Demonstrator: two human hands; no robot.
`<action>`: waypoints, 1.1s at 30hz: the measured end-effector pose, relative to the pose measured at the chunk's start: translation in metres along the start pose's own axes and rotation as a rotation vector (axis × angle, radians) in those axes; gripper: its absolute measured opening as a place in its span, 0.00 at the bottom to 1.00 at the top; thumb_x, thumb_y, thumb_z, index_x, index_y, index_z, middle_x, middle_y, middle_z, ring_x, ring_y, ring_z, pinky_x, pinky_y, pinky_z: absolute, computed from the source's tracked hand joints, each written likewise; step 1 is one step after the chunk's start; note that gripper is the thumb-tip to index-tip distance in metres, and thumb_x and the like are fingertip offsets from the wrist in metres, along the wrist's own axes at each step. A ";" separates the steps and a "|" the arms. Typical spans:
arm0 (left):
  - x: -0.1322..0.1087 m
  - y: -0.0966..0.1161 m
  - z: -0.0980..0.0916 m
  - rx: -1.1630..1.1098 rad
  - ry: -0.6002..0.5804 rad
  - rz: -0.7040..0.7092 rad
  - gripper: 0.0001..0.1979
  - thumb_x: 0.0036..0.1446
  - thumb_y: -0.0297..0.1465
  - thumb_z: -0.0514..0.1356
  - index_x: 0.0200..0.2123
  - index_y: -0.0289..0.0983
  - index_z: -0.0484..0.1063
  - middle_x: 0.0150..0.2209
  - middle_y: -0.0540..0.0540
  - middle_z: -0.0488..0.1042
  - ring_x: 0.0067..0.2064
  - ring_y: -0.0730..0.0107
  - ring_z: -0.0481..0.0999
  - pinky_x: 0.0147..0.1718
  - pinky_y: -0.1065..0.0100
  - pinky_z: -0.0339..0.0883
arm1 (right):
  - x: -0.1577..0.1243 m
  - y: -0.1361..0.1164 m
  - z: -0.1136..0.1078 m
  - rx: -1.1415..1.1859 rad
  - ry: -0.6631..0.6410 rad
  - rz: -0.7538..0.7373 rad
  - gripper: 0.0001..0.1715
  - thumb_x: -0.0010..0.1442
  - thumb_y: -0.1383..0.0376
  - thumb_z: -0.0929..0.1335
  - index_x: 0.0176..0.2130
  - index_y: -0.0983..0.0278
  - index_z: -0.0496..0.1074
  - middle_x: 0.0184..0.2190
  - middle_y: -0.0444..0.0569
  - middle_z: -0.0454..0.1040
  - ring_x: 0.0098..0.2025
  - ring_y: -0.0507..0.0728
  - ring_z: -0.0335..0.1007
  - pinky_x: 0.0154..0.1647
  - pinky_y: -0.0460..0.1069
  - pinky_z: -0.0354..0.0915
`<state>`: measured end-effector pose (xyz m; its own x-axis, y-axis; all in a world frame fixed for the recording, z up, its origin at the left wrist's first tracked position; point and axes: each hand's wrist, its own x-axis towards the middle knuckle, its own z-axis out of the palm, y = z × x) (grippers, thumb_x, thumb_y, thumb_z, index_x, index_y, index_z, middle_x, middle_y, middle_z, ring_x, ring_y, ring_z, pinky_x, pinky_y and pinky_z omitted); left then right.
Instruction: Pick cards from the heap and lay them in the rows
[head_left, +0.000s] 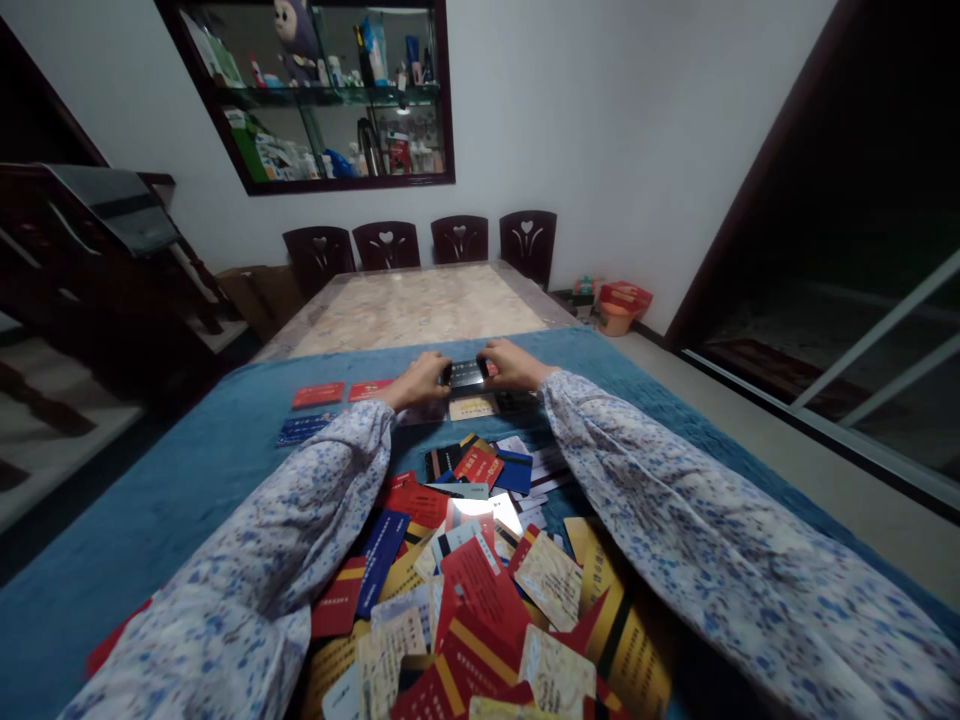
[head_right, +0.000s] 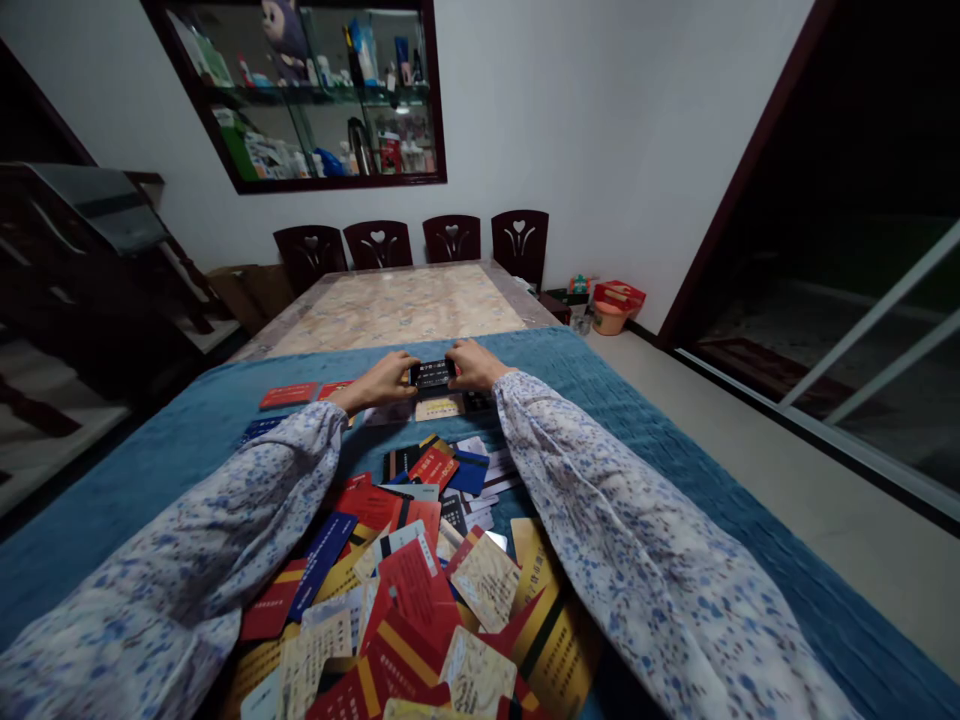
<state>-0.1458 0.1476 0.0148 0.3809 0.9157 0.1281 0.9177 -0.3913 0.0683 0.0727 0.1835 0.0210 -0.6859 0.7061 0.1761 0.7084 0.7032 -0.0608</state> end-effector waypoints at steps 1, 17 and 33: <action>0.002 -0.002 0.000 0.000 -0.004 0.000 0.22 0.50 0.30 0.61 0.50 0.32 0.77 0.51 0.36 0.76 0.53 0.49 0.75 0.51 0.57 0.72 | 0.003 0.001 0.001 -0.001 -0.009 0.005 0.25 0.56 0.62 0.76 0.53 0.69 0.78 0.53 0.61 0.75 0.56 0.67 0.70 0.52 0.51 0.65; 0.019 -0.015 0.014 0.050 -0.096 -0.109 0.25 0.52 0.33 0.62 0.54 0.36 0.78 0.54 0.39 0.76 0.58 0.46 0.71 0.55 0.55 0.69 | 0.028 0.012 0.022 -0.063 -0.142 0.095 0.30 0.58 0.55 0.74 0.58 0.59 0.76 0.57 0.56 0.74 0.58 0.68 0.66 0.49 0.52 0.65; 0.022 -0.010 0.006 0.035 -0.199 -0.130 0.21 0.53 0.33 0.62 0.51 0.40 0.78 0.53 0.38 0.76 0.62 0.43 0.65 0.57 0.47 0.66 | 0.035 0.015 0.022 -0.068 -0.213 0.092 0.26 0.58 0.56 0.74 0.55 0.57 0.78 0.58 0.53 0.76 0.60 0.70 0.66 0.49 0.54 0.66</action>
<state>-0.1465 0.1721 0.0113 0.2704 0.9597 -0.0769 0.9626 -0.2683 0.0368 0.0561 0.2207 0.0049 -0.6326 0.7735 -0.0389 0.7741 0.6331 0.0008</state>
